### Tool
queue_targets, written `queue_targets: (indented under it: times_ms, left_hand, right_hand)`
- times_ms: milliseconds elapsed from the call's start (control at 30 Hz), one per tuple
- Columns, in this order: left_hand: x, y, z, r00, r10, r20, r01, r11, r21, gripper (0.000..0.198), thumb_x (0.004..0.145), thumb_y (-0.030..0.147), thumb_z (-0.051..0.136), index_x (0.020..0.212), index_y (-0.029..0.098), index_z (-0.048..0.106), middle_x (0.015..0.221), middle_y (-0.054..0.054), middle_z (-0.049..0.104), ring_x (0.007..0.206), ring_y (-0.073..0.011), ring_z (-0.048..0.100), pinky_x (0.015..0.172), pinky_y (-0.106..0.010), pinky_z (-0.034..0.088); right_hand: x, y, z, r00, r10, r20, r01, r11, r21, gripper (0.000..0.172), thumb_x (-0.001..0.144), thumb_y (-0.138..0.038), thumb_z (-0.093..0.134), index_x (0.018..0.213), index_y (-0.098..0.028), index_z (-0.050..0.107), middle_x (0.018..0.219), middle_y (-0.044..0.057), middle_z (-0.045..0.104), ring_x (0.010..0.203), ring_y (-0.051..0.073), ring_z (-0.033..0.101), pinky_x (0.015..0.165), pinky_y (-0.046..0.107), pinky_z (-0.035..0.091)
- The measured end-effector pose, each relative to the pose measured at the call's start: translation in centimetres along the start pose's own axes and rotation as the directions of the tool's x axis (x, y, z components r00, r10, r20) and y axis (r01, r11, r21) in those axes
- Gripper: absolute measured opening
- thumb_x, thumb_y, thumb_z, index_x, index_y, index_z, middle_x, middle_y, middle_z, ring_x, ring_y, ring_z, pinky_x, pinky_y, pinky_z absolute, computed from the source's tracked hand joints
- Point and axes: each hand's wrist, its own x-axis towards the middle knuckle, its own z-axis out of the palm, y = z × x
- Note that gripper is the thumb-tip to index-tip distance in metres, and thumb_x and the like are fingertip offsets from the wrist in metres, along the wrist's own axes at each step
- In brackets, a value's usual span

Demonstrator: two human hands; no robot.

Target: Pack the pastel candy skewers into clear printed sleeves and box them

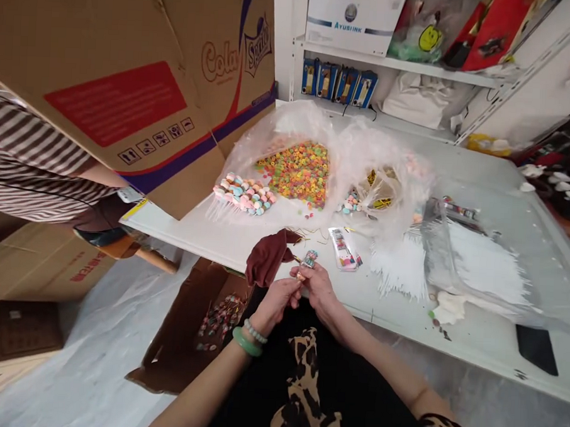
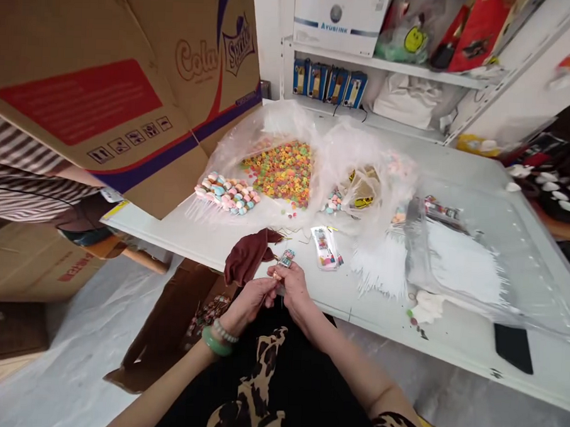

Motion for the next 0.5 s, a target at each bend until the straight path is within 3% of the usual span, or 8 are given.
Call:
queue_targets:
  times_ms: [100,167,200,267,333,367,433,500]
  left_hand:
    - [0.1,-0.2,-0.8,0.916,0.298,-0.269,-0.228,0.938,0.262,0.037,0.070,0.048,0.073,0.055,0.016,0.059,0.050,0.003,0.048,0.046,-0.0084,0.039,0.047,-0.024,0.025]
    - [0.1,0.3,-1.8,0.834,0.411,-0.368,-0.287,0.893,0.346,0.034,0.070,0.047,0.072,0.058,0.017,0.061,0.052,0.004,0.045,0.051,-0.0087,0.039,0.050,-0.024,0.026]
    - [0.1,0.6,-2.4,0.812,0.423,-0.403,-0.295,0.892,0.343,0.034,0.071,0.046,0.072,0.058,0.017,0.060,0.052,0.005,0.044,0.052,-0.0087,0.038,0.050,-0.023,0.026]
    - [0.1,1.3,-3.3,0.809,0.382,-0.446,-0.287,0.920,0.267,0.036,0.070,0.044,0.070,0.053,0.017,0.053,0.049,0.005,0.040,0.051,-0.0081,0.035,0.050,-0.023,0.026]
    - [0.1,2.0,-3.9,0.835,0.296,-0.465,-0.257,0.955,0.147,0.038,0.068,0.041,0.070,0.049,0.017,0.046,0.046,0.006,0.039,0.048,-0.0072,0.033,0.048,-0.022,0.025]
    - [0.2,2.4,-4.1,0.849,0.249,-0.466,-0.235,0.968,0.088,0.037,0.066,0.039,0.069,0.048,0.018,0.045,0.044,0.006,0.039,0.047,-0.0069,0.032,0.047,-0.021,0.024]
    - [0.4,3.2,-4.1,0.868,0.153,-0.472,-0.177,0.984,-0.007,0.033,0.064,0.036,0.068,0.048,0.018,0.046,0.042,0.006,0.038,0.044,-0.0065,0.031,0.044,-0.021,0.023]
    - [0.5,4.1,-4.0,0.874,0.073,-0.480,-0.121,0.990,-0.069,0.026,0.064,0.033,0.065,0.051,0.019,0.048,0.040,0.006,0.037,0.041,-0.0064,0.029,0.043,-0.021,0.021]
  right_hand:
    - [1.3,-0.2,-0.1,0.998,-0.010,0.054,0.016,0.993,-0.118,0.028,0.065,-0.039,0.069,0.081,-0.018,0.057,0.072,0.004,0.066,0.060,0.016,0.058,0.057,0.028,0.047]
    - [2.4,-1.6,-1.0,0.992,-0.093,0.089,0.120,0.919,-0.376,0.027,0.076,-0.042,0.060,0.090,-0.019,0.059,0.084,0.005,0.067,0.071,0.017,0.060,0.065,0.029,0.048]
    - [3.1,-2.5,-1.6,0.978,-0.184,0.095,0.206,0.811,-0.548,0.025,0.082,-0.040,0.053,0.094,-0.019,0.061,0.090,0.005,0.067,0.075,0.018,0.059,0.067,0.029,0.047]
    - [4.8,-4.5,-3.2,0.890,-0.432,0.146,0.322,0.369,-0.872,0.021,0.087,-0.026,0.046,0.098,-0.019,0.063,0.104,0.008,0.063,0.091,0.019,0.056,0.076,0.029,0.043]
    - [6.6,-6.1,-4.8,0.857,-0.454,0.245,0.222,-0.105,-0.969,0.024,0.087,-0.012,0.041,0.092,-0.017,0.064,0.104,0.010,0.061,0.098,0.021,0.052,0.078,0.029,0.039]
    - [7.3,-6.5,-5.4,0.861,-0.423,0.281,0.188,-0.249,-0.950,0.025,0.087,-0.009,0.040,0.088,-0.017,0.064,0.102,0.010,0.060,0.098,0.021,0.050,0.077,0.029,0.038]
    - [8.5,-7.1,-6.3,0.872,-0.371,0.318,0.173,-0.374,-0.911,0.025,0.087,-0.007,0.040,0.082,-0.015,0.063,0.098,0.011,0.059,0.097,0.021,0.049,0.077,0.028,0.035]
    - [8.7,-7.3,-6.5,0.863,-0.351,0.364,0.210,-0.405,-0.890,0.025,0.087,-0.006,0.039,0.082,-0.014,0.062,0.098,0.011,0.059,0.098,0.021,0.048,0.081,0.029,0.034]
